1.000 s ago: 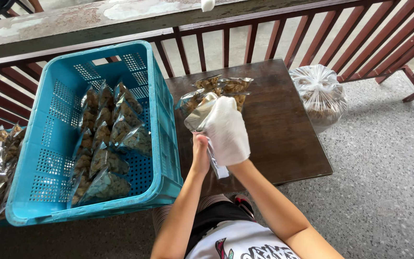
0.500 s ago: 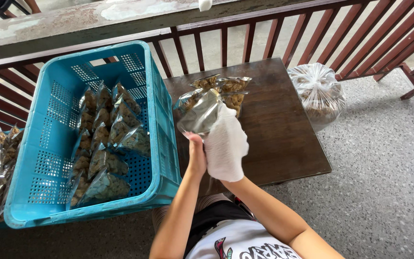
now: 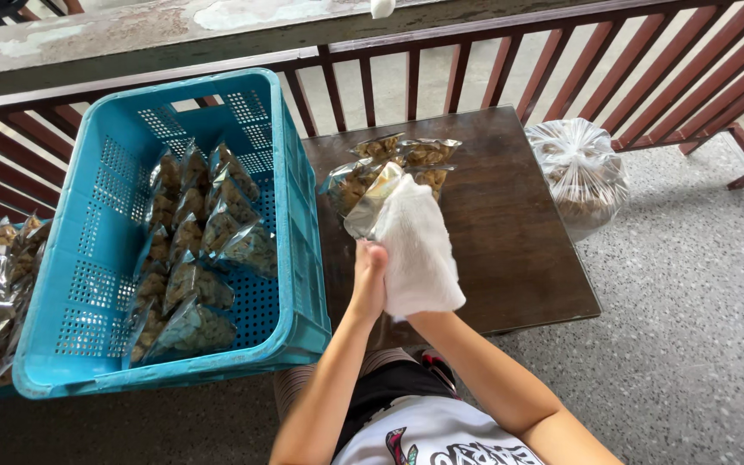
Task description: The person sits on the floor and wipes the exterior of clear plastic bags containing food items using a white cloth. They pick up each bag from a blue basket, wipe it, and place it on a wooden table.
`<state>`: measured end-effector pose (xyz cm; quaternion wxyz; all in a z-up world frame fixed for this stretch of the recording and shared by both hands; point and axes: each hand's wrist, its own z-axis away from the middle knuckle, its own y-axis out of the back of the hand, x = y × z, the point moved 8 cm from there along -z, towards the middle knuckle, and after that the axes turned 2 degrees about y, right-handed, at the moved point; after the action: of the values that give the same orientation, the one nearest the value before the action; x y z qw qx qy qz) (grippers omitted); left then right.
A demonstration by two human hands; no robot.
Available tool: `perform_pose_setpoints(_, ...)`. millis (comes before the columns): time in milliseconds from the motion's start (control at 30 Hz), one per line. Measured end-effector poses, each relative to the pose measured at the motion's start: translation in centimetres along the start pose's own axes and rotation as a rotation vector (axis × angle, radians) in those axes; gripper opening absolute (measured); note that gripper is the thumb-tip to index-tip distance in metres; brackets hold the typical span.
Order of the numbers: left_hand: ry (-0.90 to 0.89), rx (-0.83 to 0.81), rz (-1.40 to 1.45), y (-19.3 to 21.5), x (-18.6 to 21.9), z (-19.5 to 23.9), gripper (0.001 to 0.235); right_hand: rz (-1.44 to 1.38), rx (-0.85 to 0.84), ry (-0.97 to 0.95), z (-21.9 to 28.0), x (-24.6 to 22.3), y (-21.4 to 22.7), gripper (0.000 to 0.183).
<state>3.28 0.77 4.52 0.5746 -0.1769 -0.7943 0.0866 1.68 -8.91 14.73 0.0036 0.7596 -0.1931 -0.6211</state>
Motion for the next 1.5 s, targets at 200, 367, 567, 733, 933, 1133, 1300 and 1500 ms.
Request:
perform_pose_setpoints(200, 0.154, 0.293, 0.235, 5.2, -3.9, -1.7, 0.103, 0.101, -0.005, -0.009, 3.0, 3.0, -0.4, 0.038)
perform_pose_setpoints(367, 0.139, 0.289, 0.364, 7.6, -4.8, -3.4, 0.099, 0.228, -0.133, 0.081, 2.8, 4.3, 1.0, 0.044)
perform_pose_setpoints(567, 0.114, 0.374, 0.294, 8.4, -3.6, -4.7, 0.096, -0.195, -0.253, -0.593, 2.1, 9.8, 1.4, 0.038)
perform_pose_setpoints(733, 0.14, 0.371, -0.165, 5.8, 0.5, -4.2, 0.089, 0.283, -0.174, -0.003, 2.0, 3.3, 4.0, 0.04)
perform_pose_setpoints(933, 0.127, 0.344, -0.007, 3.2, 4.1, -1.2, 0.101, 0.515, -0.164, 0.627, 6.1, -5.0, 1.7, 0.054)
perform_pose_setpoints(1133, 0.021, 0.01, -0.016, -1.8, 3.2, 1.8, 0.118, -0.015, -0.164, 0.093, 2.4, 2.4, 0.5, 0.046)
perform_pose_setpoints(1300, 0.148, 0.059, -0.182, -0.4, -0.8, 1.9, 0.107, -0.713, -0.086, -0.163, 1.8, 7.7, -1.2, 0.044)
perform_pose_setpoints(1500, 0.205, 0.223, 0.244, 3.8, -6.5, -2.9, 0.094, 0.433, -0.201, -0.001, 3.0, 5.7, -1.5, 0.068)
